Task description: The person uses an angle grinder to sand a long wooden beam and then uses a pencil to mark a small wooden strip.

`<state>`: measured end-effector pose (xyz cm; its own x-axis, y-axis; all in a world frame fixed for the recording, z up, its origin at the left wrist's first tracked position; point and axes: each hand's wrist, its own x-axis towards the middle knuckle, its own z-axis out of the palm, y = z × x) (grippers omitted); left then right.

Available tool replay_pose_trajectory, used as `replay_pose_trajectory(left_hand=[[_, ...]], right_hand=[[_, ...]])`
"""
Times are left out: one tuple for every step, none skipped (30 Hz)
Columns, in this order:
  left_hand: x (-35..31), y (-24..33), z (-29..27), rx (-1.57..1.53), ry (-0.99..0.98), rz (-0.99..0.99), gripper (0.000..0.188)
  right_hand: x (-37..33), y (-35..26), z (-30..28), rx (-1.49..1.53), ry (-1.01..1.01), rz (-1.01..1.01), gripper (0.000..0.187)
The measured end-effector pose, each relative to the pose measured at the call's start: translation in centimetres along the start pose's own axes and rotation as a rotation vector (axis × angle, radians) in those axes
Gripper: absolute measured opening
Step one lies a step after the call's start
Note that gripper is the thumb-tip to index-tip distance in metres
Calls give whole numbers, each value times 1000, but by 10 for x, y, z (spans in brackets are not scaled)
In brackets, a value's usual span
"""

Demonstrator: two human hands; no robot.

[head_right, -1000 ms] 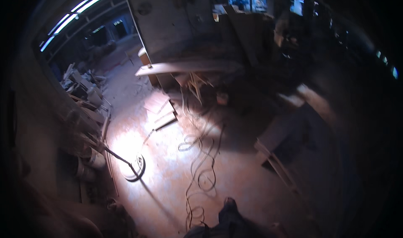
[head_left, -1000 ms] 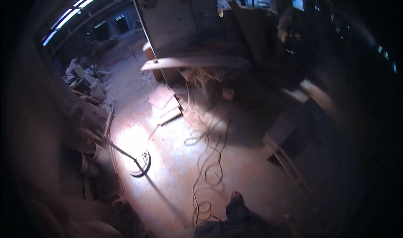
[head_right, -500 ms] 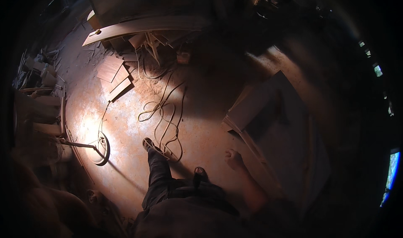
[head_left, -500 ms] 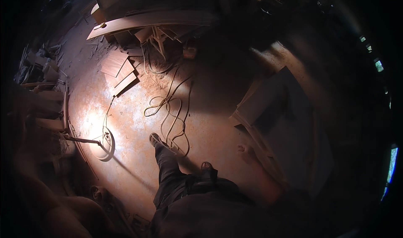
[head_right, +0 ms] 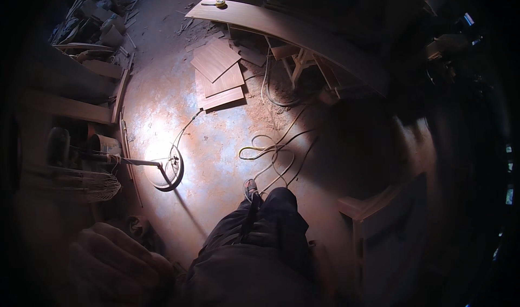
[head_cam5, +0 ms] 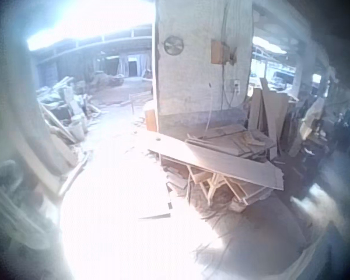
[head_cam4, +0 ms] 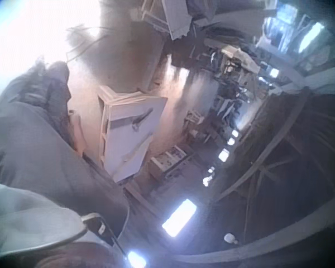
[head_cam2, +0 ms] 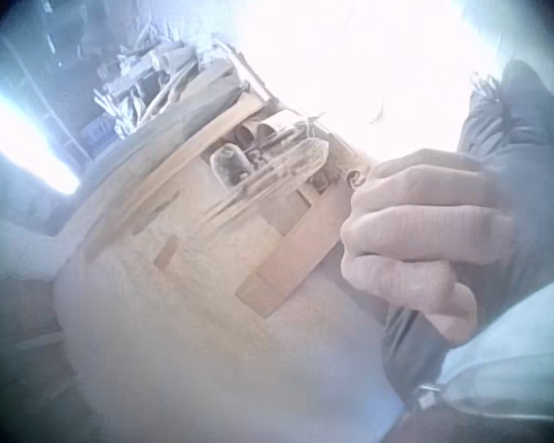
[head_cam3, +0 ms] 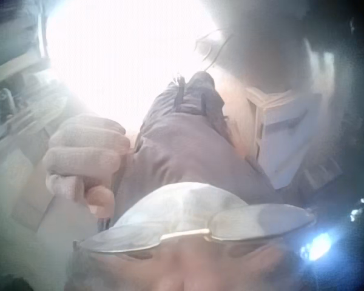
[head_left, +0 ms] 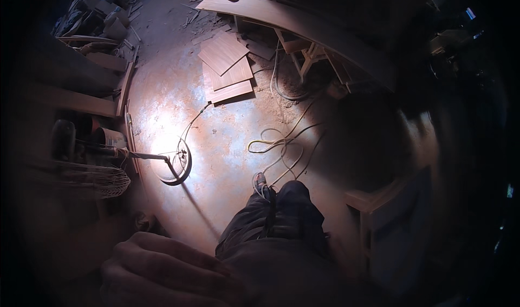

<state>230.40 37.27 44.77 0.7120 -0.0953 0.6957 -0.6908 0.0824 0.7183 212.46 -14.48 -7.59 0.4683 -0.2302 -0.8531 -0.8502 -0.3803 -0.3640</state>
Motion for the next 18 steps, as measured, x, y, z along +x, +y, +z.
replay_pose_trajectory(left_hand=[[15, -4, -12, 43, 91, 26, 37], [29, -10, -27, 121, 99, 117, 32], [42, -12, -43, 175, 95, 10, 30], [47, -21, -60, 149, 111, -41, 27], [68, -18, -69, 218, 91, -170, 25], [75, -24, -86, 216, 101, -171, 23], [83, -33, -105, 213, 113, -173, 21], [96, -41, -127, 201, 108, -186, 21], [113, -49, -147, 207, 95, -217, 20], [126, -58, -165, 242, 99, -207, 20], [132, -71, -183, 267, 120, -198, 19], [142, -83, -197, 308, 151, -189, 19], [151, -98, -214, 320, 175, -169, 19], [161, -115, -231, 338, 200, -147, 18], [180, -119, -245, 388, 213, -146, 18], [191, -144, -266, 365, 226, -96, 17], [205, -147, -280, 391, 237, -74, 17], [225, -145, -294, 411, 247, -69, 17]], right_hand=[[10, -53, 7, 22, -12, -87, 51], [23, -110, 11, -52, -60, -220, 51], [22, -177, 19, -125, -108, -341, 50], [30, -227, -6, -53, -31, -366, 49], [32, -266, 18, 37, -81, -367, 48], [35, -302, 22, 46, -79, -362, 48], [37, -336, 26, 54, -78, -356, 47], [44, -371, 31, 62, -73, -356, 47], [57, -385, 44, 6, -99, -320, 47], [64, -392, 56, -51, -123, -283, 46], [70, -405, 68, -172, -136, -231, 47], [74, -416, 83, -302, -158, -181, 49], [78, -420, 88, -385, -160, -172, 48], [93, -434, 94, -613, -172, -218, 48], [125, -426, 105, -854, -252, -209, 48], [154, -439, 92, -880, -255, -182, 47], [178, -452, 98, -921, -321, -175, 47], [213, -461, 103, -772, -390, -111, 46]])
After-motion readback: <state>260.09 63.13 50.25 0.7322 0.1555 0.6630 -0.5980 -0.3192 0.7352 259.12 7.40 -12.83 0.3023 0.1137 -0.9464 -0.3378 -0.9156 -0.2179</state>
